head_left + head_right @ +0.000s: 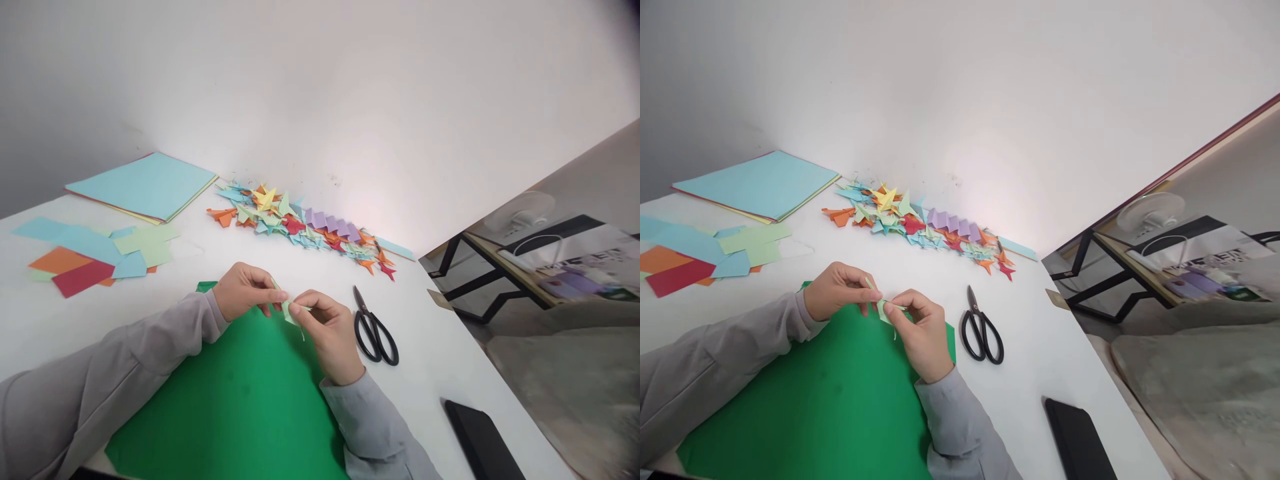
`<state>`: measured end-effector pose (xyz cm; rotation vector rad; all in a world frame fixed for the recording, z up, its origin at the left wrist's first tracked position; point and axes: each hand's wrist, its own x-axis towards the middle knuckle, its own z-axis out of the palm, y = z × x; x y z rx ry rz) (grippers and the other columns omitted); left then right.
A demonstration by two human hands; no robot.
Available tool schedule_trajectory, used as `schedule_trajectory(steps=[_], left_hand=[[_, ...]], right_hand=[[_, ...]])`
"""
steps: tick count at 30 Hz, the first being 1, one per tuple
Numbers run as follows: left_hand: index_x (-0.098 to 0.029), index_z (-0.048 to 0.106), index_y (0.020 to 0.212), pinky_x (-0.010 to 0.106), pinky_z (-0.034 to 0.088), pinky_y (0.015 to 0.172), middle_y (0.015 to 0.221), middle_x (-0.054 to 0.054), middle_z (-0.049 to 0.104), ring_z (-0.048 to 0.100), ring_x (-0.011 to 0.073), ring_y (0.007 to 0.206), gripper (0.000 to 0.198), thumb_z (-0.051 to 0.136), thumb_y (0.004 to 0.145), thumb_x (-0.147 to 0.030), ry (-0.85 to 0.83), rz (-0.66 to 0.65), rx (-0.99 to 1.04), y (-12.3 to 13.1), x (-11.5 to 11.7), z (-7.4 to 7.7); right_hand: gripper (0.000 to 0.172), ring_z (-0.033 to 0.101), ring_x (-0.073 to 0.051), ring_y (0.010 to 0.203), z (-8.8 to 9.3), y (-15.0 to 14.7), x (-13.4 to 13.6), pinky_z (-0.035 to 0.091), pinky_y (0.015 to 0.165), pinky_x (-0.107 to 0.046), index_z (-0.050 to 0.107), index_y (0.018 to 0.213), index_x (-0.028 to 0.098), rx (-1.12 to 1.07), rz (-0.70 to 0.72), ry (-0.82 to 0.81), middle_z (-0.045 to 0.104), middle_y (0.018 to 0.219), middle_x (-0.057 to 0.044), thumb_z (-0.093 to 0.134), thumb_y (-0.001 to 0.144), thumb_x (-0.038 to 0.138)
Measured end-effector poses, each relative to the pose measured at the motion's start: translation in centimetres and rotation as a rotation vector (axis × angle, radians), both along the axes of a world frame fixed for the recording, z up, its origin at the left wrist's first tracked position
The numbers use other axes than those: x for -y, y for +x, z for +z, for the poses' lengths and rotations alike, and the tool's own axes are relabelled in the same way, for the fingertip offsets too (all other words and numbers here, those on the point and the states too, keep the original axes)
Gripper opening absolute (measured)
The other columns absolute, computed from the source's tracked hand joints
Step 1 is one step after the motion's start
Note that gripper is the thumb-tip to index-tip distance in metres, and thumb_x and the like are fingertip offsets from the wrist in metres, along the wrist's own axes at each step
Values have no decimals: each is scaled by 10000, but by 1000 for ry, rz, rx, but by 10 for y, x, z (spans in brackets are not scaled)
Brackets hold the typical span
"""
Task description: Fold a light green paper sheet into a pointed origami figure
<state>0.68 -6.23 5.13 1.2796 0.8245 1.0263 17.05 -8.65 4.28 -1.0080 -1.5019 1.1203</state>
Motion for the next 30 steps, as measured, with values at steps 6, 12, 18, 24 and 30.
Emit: schedule_trajectory(steps=[6,12,18,24,30], left_hand=[[-107,616,528,233,482,409,510,30,614,577,128,472,234,687,620,-310,-50,-32,35,0,0,1],[-107,634,591,212,474,391,505,24,625,562,109,444,199,686,628,-295,-86,71,28,1,0,1],[-109,608,544,214,462,398,493,20,605,566,116,454,245,675,637,-325,-66,81,31,-1,1,-2],[-104,583,510,213,438,377,498,33,578,569,125,463,381,600,693,-437,-96,129,-29,1,1,1],[-104,591,552,219,443,377,493,23,578,546,114,437,381,636,644,-470,-83,147,-64,2,2,3]], right_hand=[[115,431,-103,561,1,-1,-1,331,535,-247,608,615,173,-43,-5,-50,545,586,21,660,687,246],[125,404,-97,545,-1,-2,-2,313,523,-242,605,591,171,-101,-7,-108,517,552,31,675,666,242],[141,385,-96,536,-3,-2,-2,299,514,-242,604,576,169,-131,16,-164,505,541,33,686,651,256],[164,350,-84,508,-6,-3,-3,260,500,-237,602,570,162,-174,5,-251,483,520,42,701,636,276],[164,356,-80,513,-6,-3,-2,261,511,-233,604,575,157,-189,5,-276,493,523,42,703,638,271]])
